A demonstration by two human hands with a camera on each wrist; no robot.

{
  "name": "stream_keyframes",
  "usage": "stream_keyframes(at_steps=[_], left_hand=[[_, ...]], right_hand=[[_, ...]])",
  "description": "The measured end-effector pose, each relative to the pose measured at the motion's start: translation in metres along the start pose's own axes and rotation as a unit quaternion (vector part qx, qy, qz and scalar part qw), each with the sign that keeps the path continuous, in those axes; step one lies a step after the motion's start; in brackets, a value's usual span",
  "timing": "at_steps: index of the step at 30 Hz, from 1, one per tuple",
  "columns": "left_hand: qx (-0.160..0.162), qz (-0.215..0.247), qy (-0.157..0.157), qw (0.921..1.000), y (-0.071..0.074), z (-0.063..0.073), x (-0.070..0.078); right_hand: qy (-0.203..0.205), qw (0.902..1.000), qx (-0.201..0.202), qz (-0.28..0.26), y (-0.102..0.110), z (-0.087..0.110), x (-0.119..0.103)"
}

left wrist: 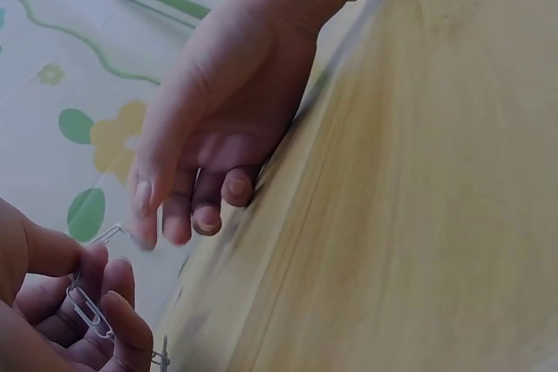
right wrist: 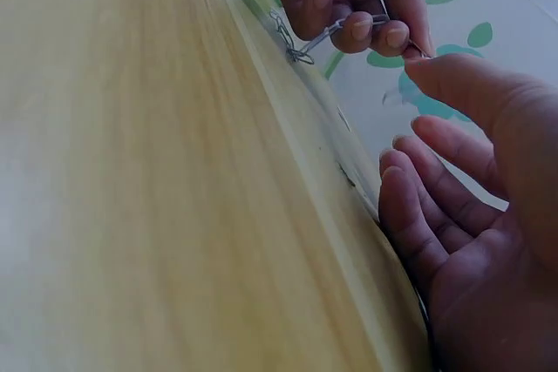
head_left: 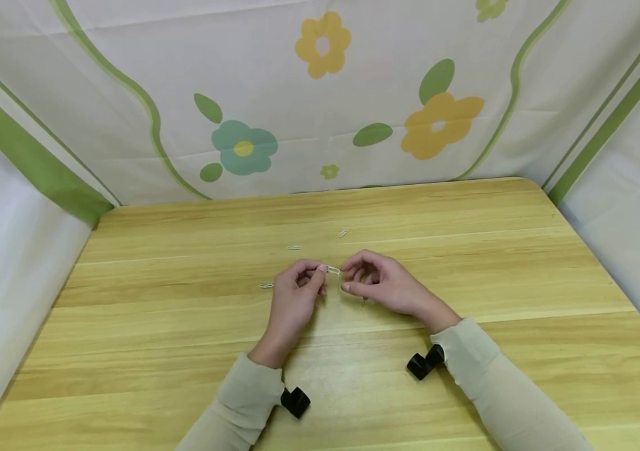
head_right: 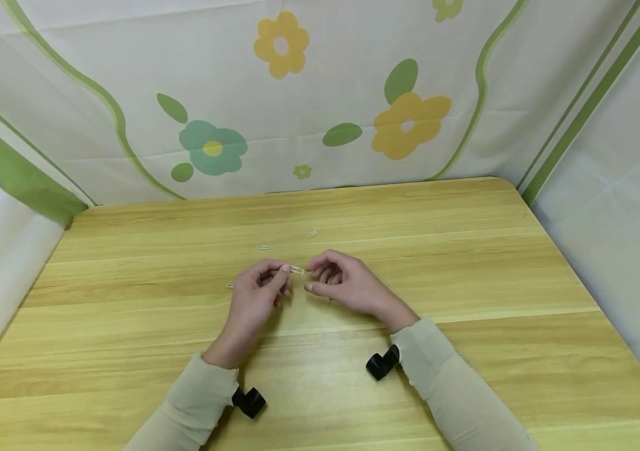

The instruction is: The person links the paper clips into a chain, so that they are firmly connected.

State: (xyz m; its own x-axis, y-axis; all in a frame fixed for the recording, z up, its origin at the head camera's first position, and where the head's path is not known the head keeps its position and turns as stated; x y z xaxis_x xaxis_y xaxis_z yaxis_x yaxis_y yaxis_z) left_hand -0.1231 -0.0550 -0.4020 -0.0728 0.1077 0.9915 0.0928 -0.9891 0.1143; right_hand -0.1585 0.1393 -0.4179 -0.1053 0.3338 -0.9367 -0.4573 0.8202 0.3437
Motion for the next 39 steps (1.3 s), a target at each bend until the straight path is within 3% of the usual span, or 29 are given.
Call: stream_keyframes(at_steps=[12, 22, 27, 31, 36, 39], left_hand=[[-0.014, 0.002, 0.006, 0.9999, -0.001, 0.005, 0.004], [0.009, -0.02, 0.008, 0.9997, 0.005, 0.003, 0.007], [-0.038, -0.048, -0.002, 0.9981, 0.006, 0.004, 0.011], [-0.087, -0.06, -0.03, 0.9939, 0.004, 0.005, 0.016], [-0.097, -0.081, -0.062, 0.99, 0.004, 0.006, 0.022], [-0.096, -0.087, -0.066, 0.9894, 0.007, 0.005, 0.025]], right_hand=[[0.008, 0.999, 0.027, 0.036, -0.002, -0.003, -0.003], [-0.001, 0.9988, 0.042, -0.024, 0.01, 0.001, -0.01], [0.01, 0.9988, 0.046, 0.013, 0.018, 0.001, -0.024], [0.009, 0.9978, 0.029, 0.059, 0.021, -0.002, -0.037], [0.009, 0.9963, 0.007, 0.085, 0.024, -0.006, -0.047], [0.016, 0.9959, -0.002, 0.089, 0.027, -0.01, -0.051]])
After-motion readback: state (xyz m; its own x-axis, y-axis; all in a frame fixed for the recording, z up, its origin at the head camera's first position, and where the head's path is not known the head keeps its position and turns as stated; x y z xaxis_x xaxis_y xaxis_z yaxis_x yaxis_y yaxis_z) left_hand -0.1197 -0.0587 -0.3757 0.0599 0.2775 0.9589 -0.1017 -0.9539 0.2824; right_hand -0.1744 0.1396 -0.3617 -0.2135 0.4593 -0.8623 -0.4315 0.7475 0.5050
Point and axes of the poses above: each hand's wrist, its own z-axis away from the middle knuckle, its own y-axis out of the back of the hand, x = y × z, the point moved 4 cm from there along -z, towards the middle knuckle, and after that the axes turned 1 degree about x, right-handed, at the moved point
